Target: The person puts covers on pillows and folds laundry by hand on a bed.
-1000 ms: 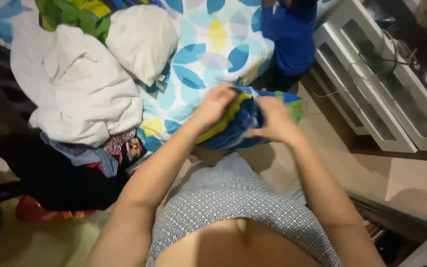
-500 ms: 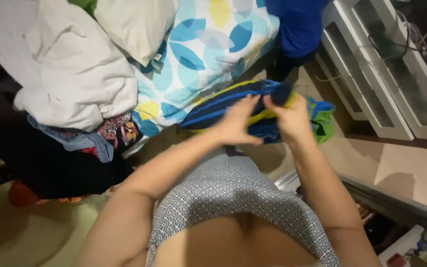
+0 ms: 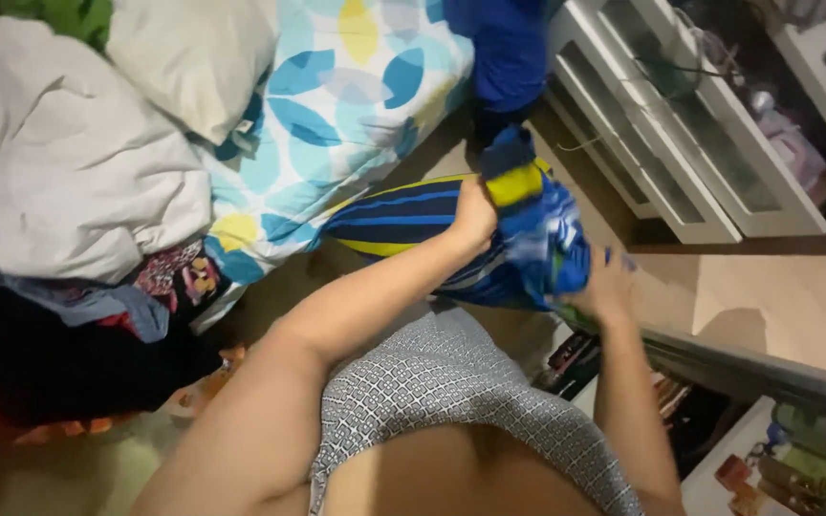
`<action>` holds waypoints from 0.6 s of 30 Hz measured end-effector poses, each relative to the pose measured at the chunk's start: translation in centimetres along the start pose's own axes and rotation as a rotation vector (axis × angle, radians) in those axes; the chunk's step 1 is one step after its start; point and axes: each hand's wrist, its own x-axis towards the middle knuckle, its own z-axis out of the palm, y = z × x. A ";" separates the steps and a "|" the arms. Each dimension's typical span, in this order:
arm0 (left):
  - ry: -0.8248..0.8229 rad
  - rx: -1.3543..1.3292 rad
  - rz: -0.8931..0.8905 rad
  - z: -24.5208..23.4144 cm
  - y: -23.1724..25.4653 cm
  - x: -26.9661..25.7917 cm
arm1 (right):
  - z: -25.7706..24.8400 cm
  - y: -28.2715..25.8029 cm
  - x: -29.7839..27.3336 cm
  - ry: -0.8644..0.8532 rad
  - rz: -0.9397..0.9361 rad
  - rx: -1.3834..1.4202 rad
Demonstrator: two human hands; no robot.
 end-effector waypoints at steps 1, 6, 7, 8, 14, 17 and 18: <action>-0.031 0.040 -0.044 0.3 -1.6 0.9 | 3.5 2.1 -0.9 -0.075 0.170 0.202; -0.049 0.463 0.004 -0.4 -11.3 7.2 | 12.5 10.9 -4.3 -0.091 0.351 0.358; -0.061 0.491 0.043 -0.8 -12.4 8.8 | 12.4 11.5 -4.9 -0.068 0.332 0.373; -0.076 0.520 0.081 -1.1 -12.7 10.6 | 11.9 11.3 -5.8 -0.071 0.372 0.670; -0.009 0.100 -0.074 0.0 2.4 17.9 | -0.5 3.2 -8.8 -0.234 0.262 1.869; -0.041 -0.159 -0.022 -2.9 14.2 17.4 | -8.0 -4.7 -8.0 -0.372 0.032 1.973; -0.089 -0.234 0.047 -4.3 18.2 17.3 | -10.5 -7.4 -7.8 -0.390 -0.098 1.925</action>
